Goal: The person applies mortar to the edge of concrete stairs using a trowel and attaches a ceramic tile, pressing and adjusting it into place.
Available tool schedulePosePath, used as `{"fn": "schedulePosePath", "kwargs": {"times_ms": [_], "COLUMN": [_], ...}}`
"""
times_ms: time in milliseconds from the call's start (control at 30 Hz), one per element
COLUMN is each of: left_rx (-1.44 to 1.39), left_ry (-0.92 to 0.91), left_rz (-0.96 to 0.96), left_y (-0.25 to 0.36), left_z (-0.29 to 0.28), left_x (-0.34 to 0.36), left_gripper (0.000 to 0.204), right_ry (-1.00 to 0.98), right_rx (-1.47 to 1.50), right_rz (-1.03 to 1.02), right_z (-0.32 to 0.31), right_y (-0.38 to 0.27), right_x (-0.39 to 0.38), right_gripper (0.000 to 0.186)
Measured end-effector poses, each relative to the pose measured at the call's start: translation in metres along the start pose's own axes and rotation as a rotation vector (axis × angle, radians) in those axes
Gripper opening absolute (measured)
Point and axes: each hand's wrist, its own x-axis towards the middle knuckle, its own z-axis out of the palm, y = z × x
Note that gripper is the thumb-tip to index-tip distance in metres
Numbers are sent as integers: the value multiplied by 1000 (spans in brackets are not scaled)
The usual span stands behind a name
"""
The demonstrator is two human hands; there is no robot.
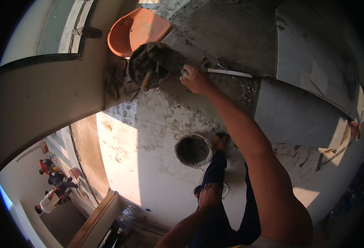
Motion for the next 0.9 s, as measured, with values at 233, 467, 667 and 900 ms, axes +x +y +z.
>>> {"fn": "schedulePosePath", "kwargs": {"times_ms": [233, 467, 667, 900], "left_rx": [67, 234, 429, 599], "left_ry": [-29, -142, -232, -380], "left_rz": [-5, -51, 37, 106], "left_y": [17, 38, 44, 72], "left_z": [-18, -13, 2, -5], "left_x": [8, 16, 33, 64], "left_gripper": [17, 18, 19, 18], "right_ry": [-53, 83, 837, 1926], "right_rx": [200, 940, 1185, 962], "right_rz": [228, 428, 593, 490], "right_z": [-8, -31, -66, -133], "right_y": [-14, -22, 28, 99], "right_x": [-51, -233, -344, -374], "right_gripper": [61, 64, 47, 35]}}
